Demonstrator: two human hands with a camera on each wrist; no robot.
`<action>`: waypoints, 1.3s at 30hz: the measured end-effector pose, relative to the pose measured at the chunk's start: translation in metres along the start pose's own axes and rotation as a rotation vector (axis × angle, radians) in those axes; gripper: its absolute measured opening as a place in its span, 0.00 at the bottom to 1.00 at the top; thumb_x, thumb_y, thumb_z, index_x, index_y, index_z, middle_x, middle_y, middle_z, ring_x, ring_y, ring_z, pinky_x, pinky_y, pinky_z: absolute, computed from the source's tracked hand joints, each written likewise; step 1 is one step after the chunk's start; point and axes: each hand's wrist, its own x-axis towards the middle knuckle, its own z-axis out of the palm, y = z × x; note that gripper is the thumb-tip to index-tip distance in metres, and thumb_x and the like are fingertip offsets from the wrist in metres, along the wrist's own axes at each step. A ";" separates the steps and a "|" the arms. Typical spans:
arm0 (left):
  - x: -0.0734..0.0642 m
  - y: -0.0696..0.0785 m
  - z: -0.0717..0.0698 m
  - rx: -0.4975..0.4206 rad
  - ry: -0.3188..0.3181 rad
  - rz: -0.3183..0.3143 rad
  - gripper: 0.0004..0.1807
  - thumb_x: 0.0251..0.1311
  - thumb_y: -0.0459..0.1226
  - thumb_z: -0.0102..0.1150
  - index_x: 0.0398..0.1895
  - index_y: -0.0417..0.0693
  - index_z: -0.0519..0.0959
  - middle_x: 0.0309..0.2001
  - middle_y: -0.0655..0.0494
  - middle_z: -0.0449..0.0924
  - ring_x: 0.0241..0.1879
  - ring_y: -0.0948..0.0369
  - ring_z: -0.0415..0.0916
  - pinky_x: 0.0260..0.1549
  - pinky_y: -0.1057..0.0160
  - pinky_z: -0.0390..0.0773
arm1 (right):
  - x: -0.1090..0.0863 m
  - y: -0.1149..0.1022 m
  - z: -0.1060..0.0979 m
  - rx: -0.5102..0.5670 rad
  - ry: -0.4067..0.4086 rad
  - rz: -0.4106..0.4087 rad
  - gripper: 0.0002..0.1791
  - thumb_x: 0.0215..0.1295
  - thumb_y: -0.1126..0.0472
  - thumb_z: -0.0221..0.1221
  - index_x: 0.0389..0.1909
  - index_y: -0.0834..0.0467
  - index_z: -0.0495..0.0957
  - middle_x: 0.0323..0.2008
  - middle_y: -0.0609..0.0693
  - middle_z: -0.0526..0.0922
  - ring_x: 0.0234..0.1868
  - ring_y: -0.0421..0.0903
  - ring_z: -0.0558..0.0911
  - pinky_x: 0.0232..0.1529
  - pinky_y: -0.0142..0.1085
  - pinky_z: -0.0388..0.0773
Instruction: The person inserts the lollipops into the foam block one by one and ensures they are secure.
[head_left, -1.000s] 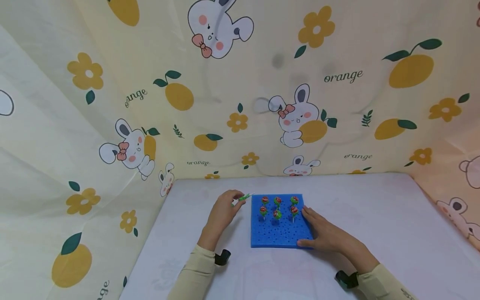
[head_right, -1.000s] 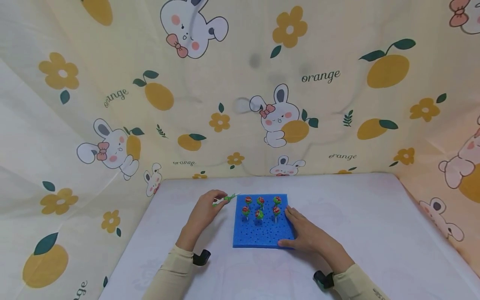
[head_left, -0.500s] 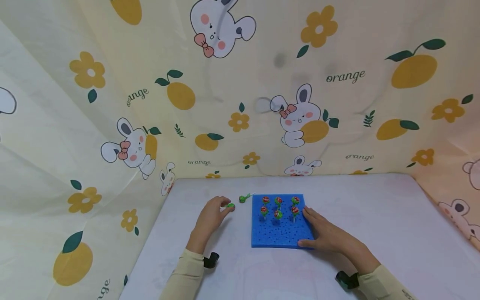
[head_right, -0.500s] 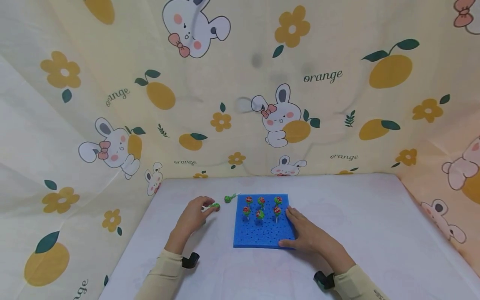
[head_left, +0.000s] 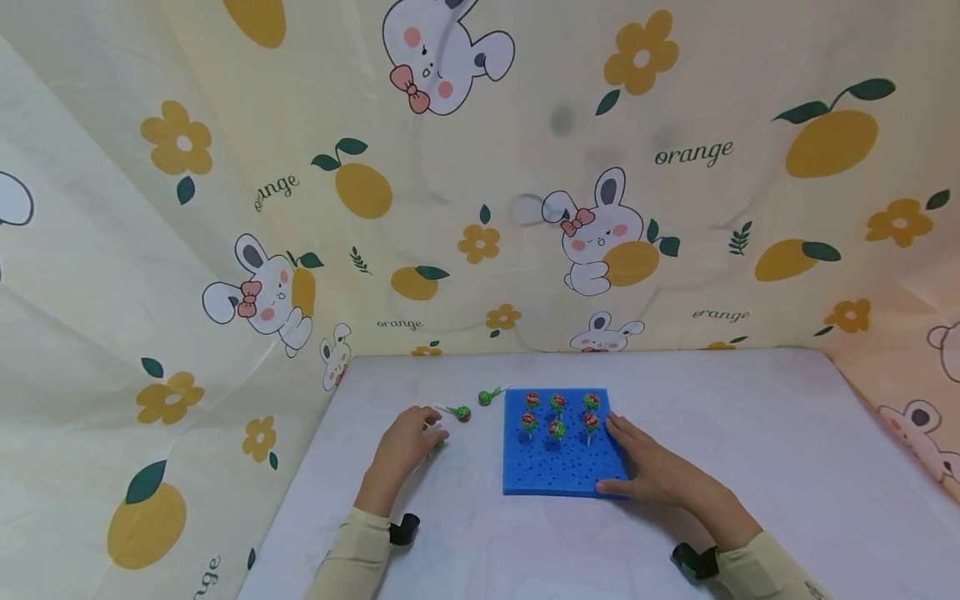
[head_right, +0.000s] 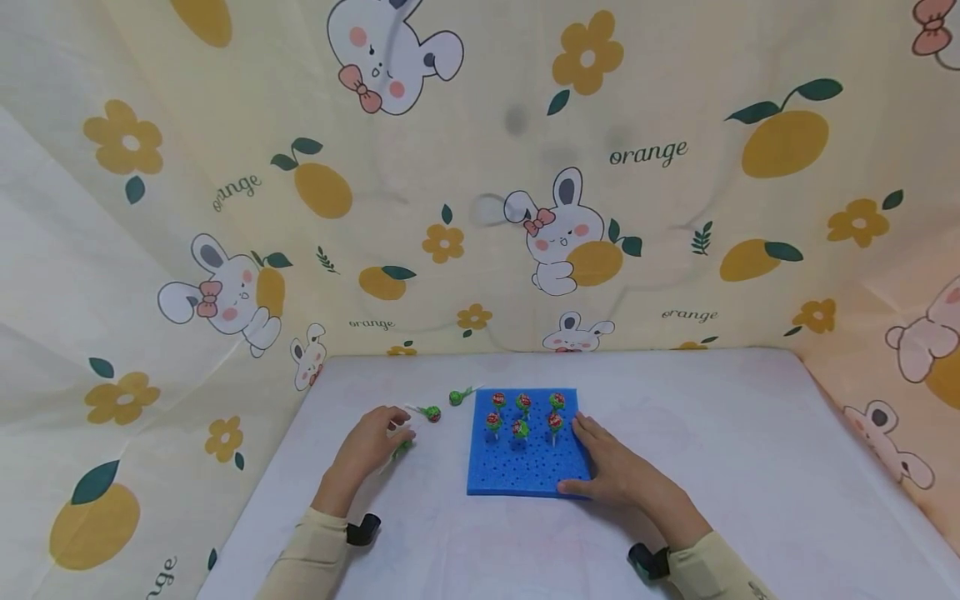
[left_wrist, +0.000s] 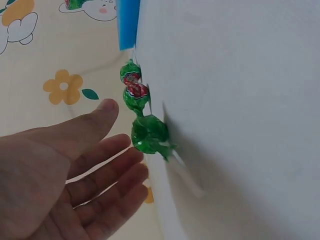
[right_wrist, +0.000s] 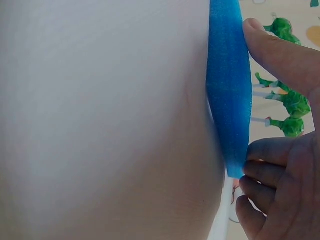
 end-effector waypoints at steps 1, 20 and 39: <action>-0.001 -0.001 0.000 -0.003 -0.007 -0.009 0.20 0.69 0.42 0.73 0.57 0.40 0.85 0.50 0.49 0.86 0.52 0.51 0.84 0.53 0.48 0.86 | 0.000 0.000 0.000 0.000 -0.001 0.002 0.67 0.59 0.30 0.74 0.84 0.68 0.55 0.83 0.70 0.52 0.82 0.75 0.54 0.74 0.71 0.63; -0.008 -0.011 0.006 0.007 -0.037 0.007 0.13 0.67 0.40 0.75 0.49 0.43 0.86 0.41 0.53 0.86 0.41 0.57 0.83 0.42 0.53 0.86 | -0.001 0.000 0.003 0.004 -0.006 0.021 0.67 0.59 0.28 0.72 0.84 0.66 0.54 0.84 0.68 0.52 0.82 0.73 0.53 0.75 0.71 0.63; -0.007 -0.008 0.005 -0.009 -0.015 0.037 0.10 0.67 0.39 0.74 0.45 0.46 0.85 0.35 0.57 0.84 0.35 0.62 0.79 0.34 0.59 0.82 | 0.000 0.001 0.002 0.008 -0.009 0.014 0.67 0.59 0.29 0.72 0.84 0.66 0.54 0.84 0.68 0.51 0.83 0.73 0.53 0.76 0.70 0.62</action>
